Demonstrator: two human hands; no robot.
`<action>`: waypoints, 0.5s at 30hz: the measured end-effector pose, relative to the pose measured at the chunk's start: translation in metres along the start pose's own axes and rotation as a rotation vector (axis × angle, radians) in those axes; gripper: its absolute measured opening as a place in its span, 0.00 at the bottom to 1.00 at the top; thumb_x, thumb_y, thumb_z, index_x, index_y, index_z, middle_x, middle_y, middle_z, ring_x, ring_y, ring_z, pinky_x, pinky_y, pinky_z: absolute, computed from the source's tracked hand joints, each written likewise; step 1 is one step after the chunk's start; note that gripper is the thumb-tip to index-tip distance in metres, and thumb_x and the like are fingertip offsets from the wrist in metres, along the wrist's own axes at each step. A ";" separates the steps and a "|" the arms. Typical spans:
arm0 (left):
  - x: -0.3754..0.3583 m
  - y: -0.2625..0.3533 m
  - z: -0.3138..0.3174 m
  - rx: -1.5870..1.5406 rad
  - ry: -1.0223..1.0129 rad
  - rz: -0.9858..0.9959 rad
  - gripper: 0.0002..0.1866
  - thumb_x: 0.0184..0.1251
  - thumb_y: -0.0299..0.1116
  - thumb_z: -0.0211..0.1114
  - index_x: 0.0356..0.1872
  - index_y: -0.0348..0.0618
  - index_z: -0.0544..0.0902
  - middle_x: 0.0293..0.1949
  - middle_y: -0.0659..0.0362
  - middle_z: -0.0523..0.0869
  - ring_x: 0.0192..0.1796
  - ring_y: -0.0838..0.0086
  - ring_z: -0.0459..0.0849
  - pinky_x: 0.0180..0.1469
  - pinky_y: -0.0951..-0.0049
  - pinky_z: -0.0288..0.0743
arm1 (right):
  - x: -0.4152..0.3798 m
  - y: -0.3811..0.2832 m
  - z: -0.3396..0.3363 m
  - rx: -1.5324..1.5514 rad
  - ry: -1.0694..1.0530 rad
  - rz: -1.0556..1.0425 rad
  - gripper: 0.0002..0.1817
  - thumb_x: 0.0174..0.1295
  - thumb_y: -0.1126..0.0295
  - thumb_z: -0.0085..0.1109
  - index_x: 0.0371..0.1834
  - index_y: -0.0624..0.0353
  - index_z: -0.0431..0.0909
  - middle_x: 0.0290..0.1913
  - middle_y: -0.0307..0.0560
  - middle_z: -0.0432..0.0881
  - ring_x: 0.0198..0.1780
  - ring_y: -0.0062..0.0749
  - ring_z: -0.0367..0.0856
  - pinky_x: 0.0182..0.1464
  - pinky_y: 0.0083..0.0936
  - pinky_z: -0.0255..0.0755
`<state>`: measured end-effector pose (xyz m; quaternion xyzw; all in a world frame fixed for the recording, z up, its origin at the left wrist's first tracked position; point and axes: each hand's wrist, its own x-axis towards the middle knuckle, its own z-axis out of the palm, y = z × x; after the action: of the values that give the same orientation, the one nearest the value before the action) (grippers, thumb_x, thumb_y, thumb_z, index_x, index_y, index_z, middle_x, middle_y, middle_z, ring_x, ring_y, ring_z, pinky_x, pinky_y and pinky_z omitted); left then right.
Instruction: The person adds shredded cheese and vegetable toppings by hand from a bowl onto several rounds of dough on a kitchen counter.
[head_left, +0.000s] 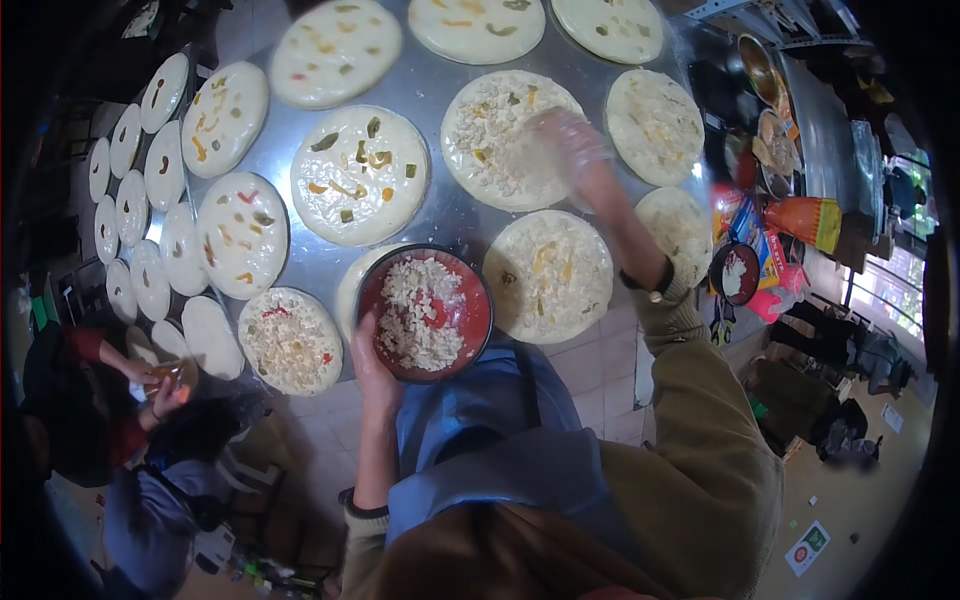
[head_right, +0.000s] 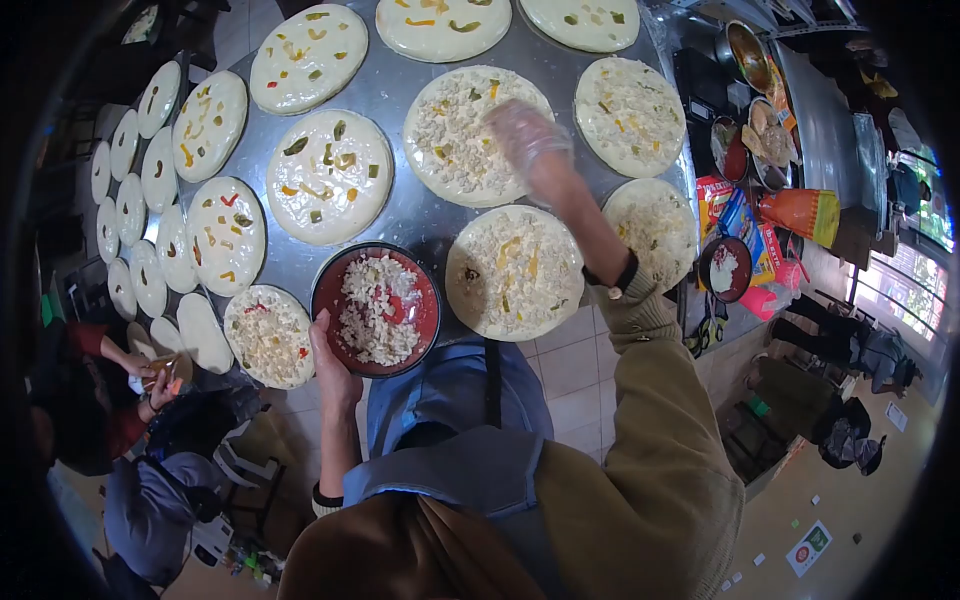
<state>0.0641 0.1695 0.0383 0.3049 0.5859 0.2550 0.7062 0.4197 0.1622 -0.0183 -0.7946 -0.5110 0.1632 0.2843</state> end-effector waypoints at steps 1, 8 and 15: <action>0.000 0.001 0.002 -0.012 -0.007 -0.001 0.26 0.69 0.44 0.45 0.57 0.30 0.67 0.55 0.52 0.73 0.57 0.69 0.71 0.61 0.70 0.62 | -0.001 -0.002 -0.012 0.172 -0.005 0.159 0.07 0.61 0.72 0.49 0.37 0.58 0.78 0.37 0.50 0.78 0.42 0.41 0.78 0.48 0.30 0.71; 0.002 0.001 0.005 -0.001 -0.052 -0.001 0.26 0.69 0.45 0.46 0.57 0.31 0.68 0.54 0.52 0.73 0.57 0.70 0.71 0.61 0.70 0.62 | 0.043 0.060 -0.025 -0.068 0.127 0.006 0.08 0.59 0.69 0.54 0.38 0.59 0.80 0.38 0.49 0.81 0.40 0.39 0.79 0.45 0.28 0.71; 0.003 0.004 0.006 0.051 -0.037 -0.006 0.25 0.70 0.47 0.43 0.57 0.38 0.67 0.54 0.53 0.75 0.57 0.68 0.73 0.61 0.66 0.64 | 0.017 0.011 -0.042 0.392 0.014 0.150 0.08 0.57 0.71 0.58 0.40 0.57 0.81 0.40 0.46 0.83 0.41 0.32 0.81 0.46 0.24 0.74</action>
<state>0.0709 0.1733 0.0401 0.3259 0.5798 0.2322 0.7098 0.4580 0.1624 0.0087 -0.7610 -0.4069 0.2748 0.4239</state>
